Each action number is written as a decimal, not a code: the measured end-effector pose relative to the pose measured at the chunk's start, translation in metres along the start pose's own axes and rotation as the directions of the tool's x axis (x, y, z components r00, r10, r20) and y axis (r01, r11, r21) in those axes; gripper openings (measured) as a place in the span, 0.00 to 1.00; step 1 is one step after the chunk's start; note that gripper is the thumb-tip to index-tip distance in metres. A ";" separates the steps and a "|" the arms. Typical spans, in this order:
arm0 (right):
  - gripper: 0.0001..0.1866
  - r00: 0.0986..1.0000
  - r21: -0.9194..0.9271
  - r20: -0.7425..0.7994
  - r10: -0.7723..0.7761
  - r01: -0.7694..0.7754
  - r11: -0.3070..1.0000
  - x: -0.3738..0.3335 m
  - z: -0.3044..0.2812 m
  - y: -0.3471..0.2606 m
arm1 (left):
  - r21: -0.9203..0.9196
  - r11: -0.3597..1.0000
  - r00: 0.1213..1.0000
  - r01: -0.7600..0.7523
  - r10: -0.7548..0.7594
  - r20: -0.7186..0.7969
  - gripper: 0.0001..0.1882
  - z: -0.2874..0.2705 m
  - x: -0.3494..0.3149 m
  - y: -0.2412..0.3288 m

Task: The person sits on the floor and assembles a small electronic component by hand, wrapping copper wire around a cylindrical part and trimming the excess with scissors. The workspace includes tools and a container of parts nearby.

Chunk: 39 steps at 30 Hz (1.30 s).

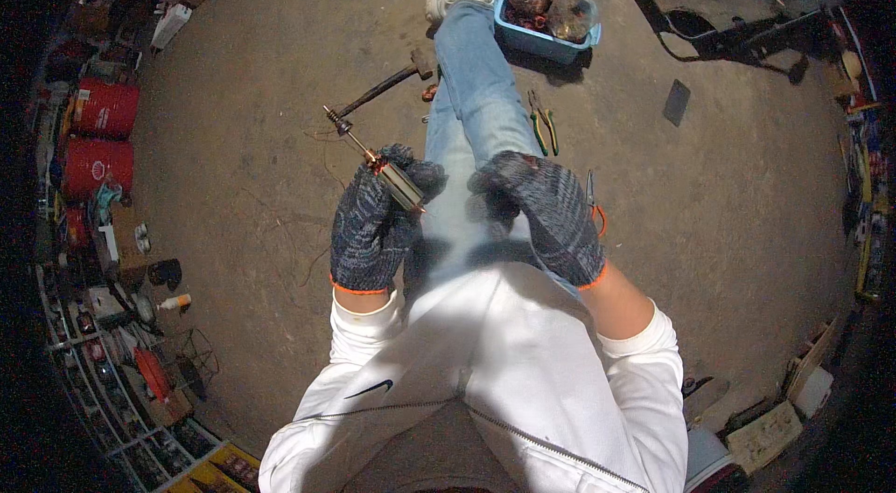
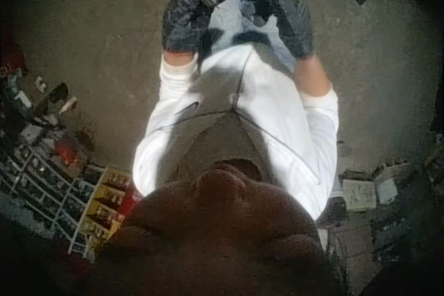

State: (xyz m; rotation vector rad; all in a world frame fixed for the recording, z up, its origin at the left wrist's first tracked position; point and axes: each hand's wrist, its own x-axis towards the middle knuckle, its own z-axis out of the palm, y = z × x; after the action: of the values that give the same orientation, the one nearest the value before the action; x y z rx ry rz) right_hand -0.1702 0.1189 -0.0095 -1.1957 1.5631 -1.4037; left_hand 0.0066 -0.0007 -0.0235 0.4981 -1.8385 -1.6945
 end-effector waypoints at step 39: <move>0.14 0.976 0.568 0.156 0.151 -0.214 0.794 -0.018 0.008 0.001 | -0.541 0.733 0.901 0.412 -0.417 0.121 0.27 0.012 0.007 0.004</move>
State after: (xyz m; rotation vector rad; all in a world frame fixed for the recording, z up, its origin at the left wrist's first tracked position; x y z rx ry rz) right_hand -0.1572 0.1336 -0.0133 -0.7039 1.0194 -1.5102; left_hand -0.0059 0.0049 -0.0187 0.6923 -1.1688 -2.4086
